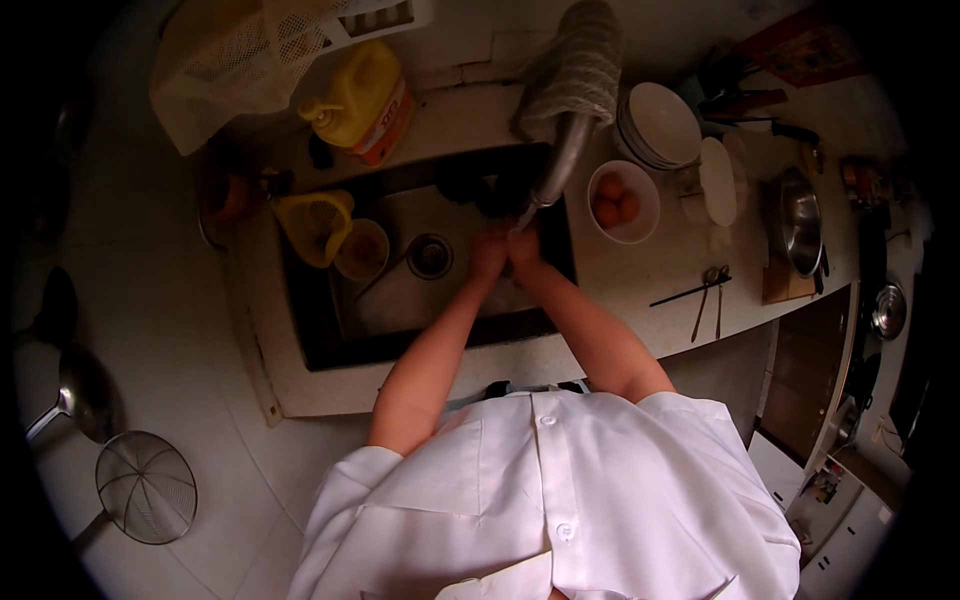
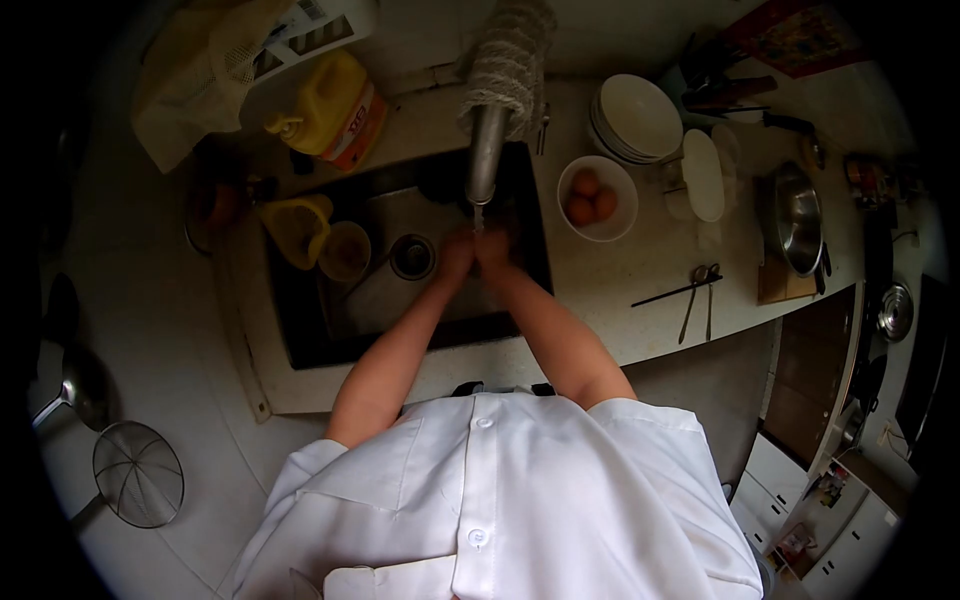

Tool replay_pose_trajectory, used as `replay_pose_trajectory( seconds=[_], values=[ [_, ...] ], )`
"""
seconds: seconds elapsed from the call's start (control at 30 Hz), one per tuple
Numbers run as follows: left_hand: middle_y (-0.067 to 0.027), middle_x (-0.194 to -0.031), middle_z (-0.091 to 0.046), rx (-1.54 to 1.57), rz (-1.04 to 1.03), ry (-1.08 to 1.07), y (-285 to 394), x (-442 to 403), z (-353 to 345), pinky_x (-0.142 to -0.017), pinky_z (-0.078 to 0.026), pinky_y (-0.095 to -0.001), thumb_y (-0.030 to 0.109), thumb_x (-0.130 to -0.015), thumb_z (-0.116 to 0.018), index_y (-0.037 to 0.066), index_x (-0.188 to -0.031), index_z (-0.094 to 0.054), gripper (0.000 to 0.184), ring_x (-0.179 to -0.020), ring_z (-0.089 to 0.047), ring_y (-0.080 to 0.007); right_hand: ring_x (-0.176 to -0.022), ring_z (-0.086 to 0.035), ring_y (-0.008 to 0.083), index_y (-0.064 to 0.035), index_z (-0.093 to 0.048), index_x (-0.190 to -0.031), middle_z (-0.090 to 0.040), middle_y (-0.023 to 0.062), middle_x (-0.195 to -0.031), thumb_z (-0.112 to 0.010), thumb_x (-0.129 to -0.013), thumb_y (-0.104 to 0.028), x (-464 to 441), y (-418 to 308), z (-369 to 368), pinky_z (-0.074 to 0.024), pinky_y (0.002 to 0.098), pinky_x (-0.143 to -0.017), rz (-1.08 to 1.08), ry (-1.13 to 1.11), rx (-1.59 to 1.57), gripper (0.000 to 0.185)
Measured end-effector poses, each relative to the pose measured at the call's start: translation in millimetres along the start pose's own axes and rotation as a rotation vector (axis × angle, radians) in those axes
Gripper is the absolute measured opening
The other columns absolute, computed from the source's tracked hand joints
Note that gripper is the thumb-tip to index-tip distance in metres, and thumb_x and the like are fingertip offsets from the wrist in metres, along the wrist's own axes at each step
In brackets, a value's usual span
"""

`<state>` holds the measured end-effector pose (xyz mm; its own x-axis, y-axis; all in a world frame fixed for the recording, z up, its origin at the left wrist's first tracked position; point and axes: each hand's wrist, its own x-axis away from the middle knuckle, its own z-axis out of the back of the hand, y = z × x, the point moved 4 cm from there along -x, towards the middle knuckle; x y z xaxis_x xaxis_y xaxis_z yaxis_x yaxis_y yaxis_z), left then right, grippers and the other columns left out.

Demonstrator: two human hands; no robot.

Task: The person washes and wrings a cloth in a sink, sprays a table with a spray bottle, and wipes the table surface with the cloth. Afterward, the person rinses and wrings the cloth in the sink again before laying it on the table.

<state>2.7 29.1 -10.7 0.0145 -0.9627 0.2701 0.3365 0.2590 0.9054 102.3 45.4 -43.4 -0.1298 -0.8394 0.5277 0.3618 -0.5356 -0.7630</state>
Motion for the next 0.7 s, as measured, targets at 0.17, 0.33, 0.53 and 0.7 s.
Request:
replay_pose_trajectory(
  seconds=[0.17,0.33,0.53,0.7],
  values=[
    [-0.0107,-0.085,-0.06,0.113,0.093,-0.009,30,10,19,-0.071,-0.045,-0.0323,0.017,-0.082,-0.054,0.005,-0.098,-0.057,0.02,-0.078,-0.058,-0.0214,-0.087,-0.056,0.0215,-0.0034,-0.058,-0.1,-0.058,0.0106,-0.097,-0.054,-0.081,-0.029,-10,41,-2,-0.0447,0.0361,-0.071,-0.45,-0.095,-0.537,0.033],
    [-0.0059,-0.102,-0.057,0.556,0.241,0.034,-8,9,19,-0.077,-0.042,-0.0365,0.024,-0.083,-0.054,0.011,-0.107,-0.054,0.027,-0.093,-0.054,-0.02,-0.09,-0.054,0.0207,-0.0043,-0.054,-0.108,-0.056,0.0098,-0.102,-0.057,-0.08,-0.03,10,3,11,-0.0443,0.035,-0.073,-0.258,-0.127,-0.606,0.038],
    [-0.0053,-0.11,-0.052,0.847,0.61,0.089,-14,23,19,-0.079,-0.042,-0.0392,0.027,-0.083,-0.053,0.016,-0.11,-0.052,0.029,-0.103,-0.048,-0.0186,-0.078,-0.056,0.0182,-0.002,-0.057,-0.1,-0.06,0.0083,-0.089,-0.057,-0.08,-0.025,5,12,-1,-0.0446,0.0316,-0.069,0.131,0.096,-0.216,0.03],
    [-0.0045,-0.107,-0.054,1.073,0.664,0.022,-32,16,8,-0.08,-0.042,-0.0357,0.037,-0.087,-0.046,0.017,-0.111,-0.051,0.032,-0.101,-0.051,-0.0194,-0.077,-0.056,0.0164,-0.0007,-0.058,-0.094,-0.061,0.0072,-0.084,-0.056,-0.081,-0.023,26,-15,14,-0.0433,0.0298,-0.072,0.026,0.14,-0.417,0.026]
  ],
)
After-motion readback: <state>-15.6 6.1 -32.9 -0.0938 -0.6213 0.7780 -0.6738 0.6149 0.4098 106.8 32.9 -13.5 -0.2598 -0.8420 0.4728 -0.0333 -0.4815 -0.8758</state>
